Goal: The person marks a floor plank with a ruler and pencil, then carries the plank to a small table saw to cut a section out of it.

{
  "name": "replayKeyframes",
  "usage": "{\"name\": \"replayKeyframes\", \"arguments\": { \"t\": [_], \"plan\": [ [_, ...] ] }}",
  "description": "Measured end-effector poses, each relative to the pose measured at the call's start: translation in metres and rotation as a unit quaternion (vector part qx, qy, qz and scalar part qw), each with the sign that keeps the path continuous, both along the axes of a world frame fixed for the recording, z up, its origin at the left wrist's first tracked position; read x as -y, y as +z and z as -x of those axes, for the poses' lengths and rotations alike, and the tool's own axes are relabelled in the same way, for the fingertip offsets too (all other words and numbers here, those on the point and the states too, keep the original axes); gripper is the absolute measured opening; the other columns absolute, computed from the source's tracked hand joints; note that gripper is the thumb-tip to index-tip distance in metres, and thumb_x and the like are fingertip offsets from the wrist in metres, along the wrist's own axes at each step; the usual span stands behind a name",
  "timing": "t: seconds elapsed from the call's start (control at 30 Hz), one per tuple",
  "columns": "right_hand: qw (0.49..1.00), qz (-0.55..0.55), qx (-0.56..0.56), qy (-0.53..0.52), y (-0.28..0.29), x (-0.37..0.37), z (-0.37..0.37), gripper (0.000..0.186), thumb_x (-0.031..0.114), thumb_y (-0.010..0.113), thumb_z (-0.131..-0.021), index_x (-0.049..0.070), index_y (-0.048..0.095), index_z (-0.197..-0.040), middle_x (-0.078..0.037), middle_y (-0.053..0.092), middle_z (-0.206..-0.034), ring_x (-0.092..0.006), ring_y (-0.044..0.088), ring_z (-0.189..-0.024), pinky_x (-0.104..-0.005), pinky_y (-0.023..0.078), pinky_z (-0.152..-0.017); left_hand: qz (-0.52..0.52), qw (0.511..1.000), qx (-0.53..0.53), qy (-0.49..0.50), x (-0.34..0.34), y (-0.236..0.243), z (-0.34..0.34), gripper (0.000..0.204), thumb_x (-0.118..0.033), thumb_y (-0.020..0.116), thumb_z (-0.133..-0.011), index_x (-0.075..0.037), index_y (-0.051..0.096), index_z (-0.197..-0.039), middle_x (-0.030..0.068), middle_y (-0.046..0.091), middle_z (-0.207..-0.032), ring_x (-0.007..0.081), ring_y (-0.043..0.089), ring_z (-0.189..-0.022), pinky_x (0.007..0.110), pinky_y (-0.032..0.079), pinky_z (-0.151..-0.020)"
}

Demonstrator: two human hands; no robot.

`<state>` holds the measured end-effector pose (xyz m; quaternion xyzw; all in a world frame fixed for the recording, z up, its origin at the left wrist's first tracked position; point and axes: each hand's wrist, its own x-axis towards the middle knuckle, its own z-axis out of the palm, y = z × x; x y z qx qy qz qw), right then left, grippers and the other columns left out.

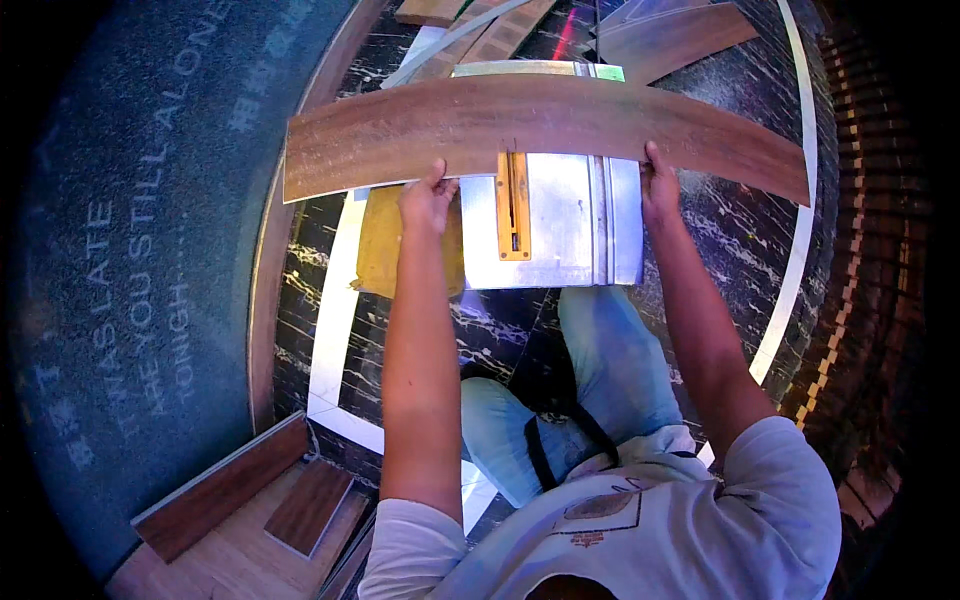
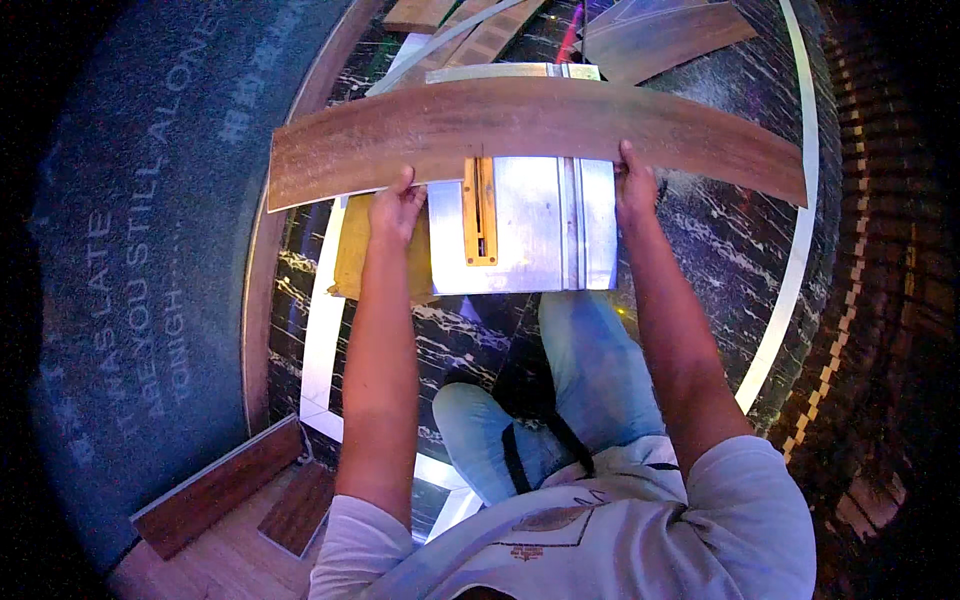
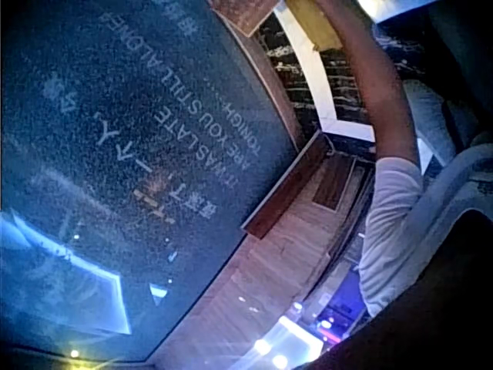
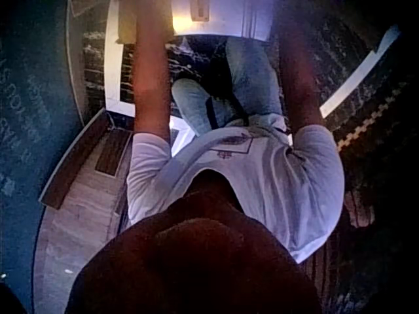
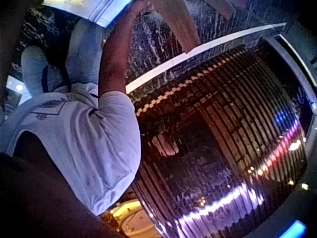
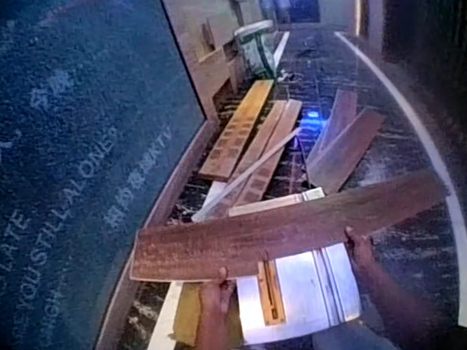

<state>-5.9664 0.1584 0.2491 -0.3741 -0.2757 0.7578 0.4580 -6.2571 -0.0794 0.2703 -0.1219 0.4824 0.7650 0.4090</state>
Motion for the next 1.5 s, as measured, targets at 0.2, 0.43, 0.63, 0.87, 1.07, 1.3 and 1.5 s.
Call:
{"name": "replayKeyframes", "arguments": {
  "t": [0.2,0.43,0.63,0.87,1.07,1.3,1.5],
  "plan": [
    [1.000,0.021,0.015,-0.002,0.001,0.005,-0.003,0.013,0.016,0.064,-0.091,0.006,0.058,-0.095,-0.002,0.060,-0.081,-0.0129,0.056,-0.070,-0.0279,0.048,-0.065,-0.005,1.000,-0.004,0.007,0.010,0.002,-0.005,0.029,-0.002,0.068,-0.086,0.003,0.054,-0.110,0.0117,0.062,-0.098,0.0237,0.061,-0.085,0.036,0.054,-0.076],
    [0.999,0.013,0.031,0.021,0.005,0.009,-0.008,0.017,0.019,0.063,-0.092,0.005,0.060,-0.100,-0.005,0.063,-0.088,-0.0148,0.060,-0.079,-0.0294,0.050,-0.074,0.035,0.999,-0.012,0.006,0.010,0.005,-0.010,0.028,-0.005,0.067,-0.088,-0.002,0.055,-0.114,0.0101,0.060,-0.102,0.0233,0.057,-0.089,0.038,0.051,-0.080],
    [0.999,0.006,0.043,0.016,0.004,-0.009,0.003,0.018,0.021,0.066,-0.090,0.005,0.059,-0.096,-0.003,0.062,-0.082,-0.0141,0.059,-0.072,-0.0290,0.049,-0.064,0.020,0.999,-0.029,-0.013,-0.012,0.000,0.011,0.029,-0.006,0.066,-0.088,-0.002,0.055,-0.114,0.0103,0.060,-0.104,0.0235,0.057,-0.088,0.038,0.051,-0.080],
    [0.998,0.014,0.047,0.039,0.006,-0.003,0.003,0.019,0.023,0.063,-0.093,0.005,0.061,-0.098,-0.004,0.065,-0.088,-0.0139,0.061,-0.079,-0.0282,0.050,-0.073,0.005,1.000,-0.021,-0.010,-0.010,-0.002,0.012,0.031,-0.007,0.066,-0.089,0.001,0.052,-0.115,0.0117,0.060,-0.102,0.0239,0.060,-0.086,0.039,0.053,-0.077],
    [0.998,0.028,0.033,0.045,0.004,-0.002,-0.003,0.018,0.022,0.065,-0.091,0.005,0.060,-0.093,-0.005,0.065,-0.085,-0.0159,0.063,-0.075,-0.0311,0.052,-0.070,0.003,1.000,-0.020,-0.014,-0.003,-0.006,0.011,0.033,-0.006,0.067,-0.088,0.003,0.050,-0.116,0.0122,0.059,-0.102,0.0252,0.060,-0.087,0.039,0.054,-0.077],
    [0.998,0.017,0.066,0.014,0.005,0.010,-0.006,0.019,0.023,0.067,-0.090,0.005,0.060,-0.092,-0.003,0.063,-0.081,-0.0146,0.061,-0.073,-0.0299,0.051,-0.069,0.009,1.000,-0.023,-0.007,0.007,0.005,-0.002,0.031,-0.006,0.067,-0.088,0.003,0.051,-0.112,0.0124,0.060,-0.098,0.0243,0.061,-0.085,0.038,0.055,-0.076],
    [0.998,0.029,0.049,-0.002,0.027,0.023,0.005,0.016,0.020,0.065,-0.091,0.006,0.059,-0.093,0.000,0.058,-0.078,-0.0105,0.053,-0.069,-0.0270,0.044,-0.064,-0.001,1.000,-0.014,-0.008,0.016,-0.003,-0.001,0.030,-0.006,0.067,-0.088,0.002,0.052,-0.113,0.0119,0.060,-0.096,0.0246,0.061,-0.084,0.039,0.055,-0.077]
  ]
}}
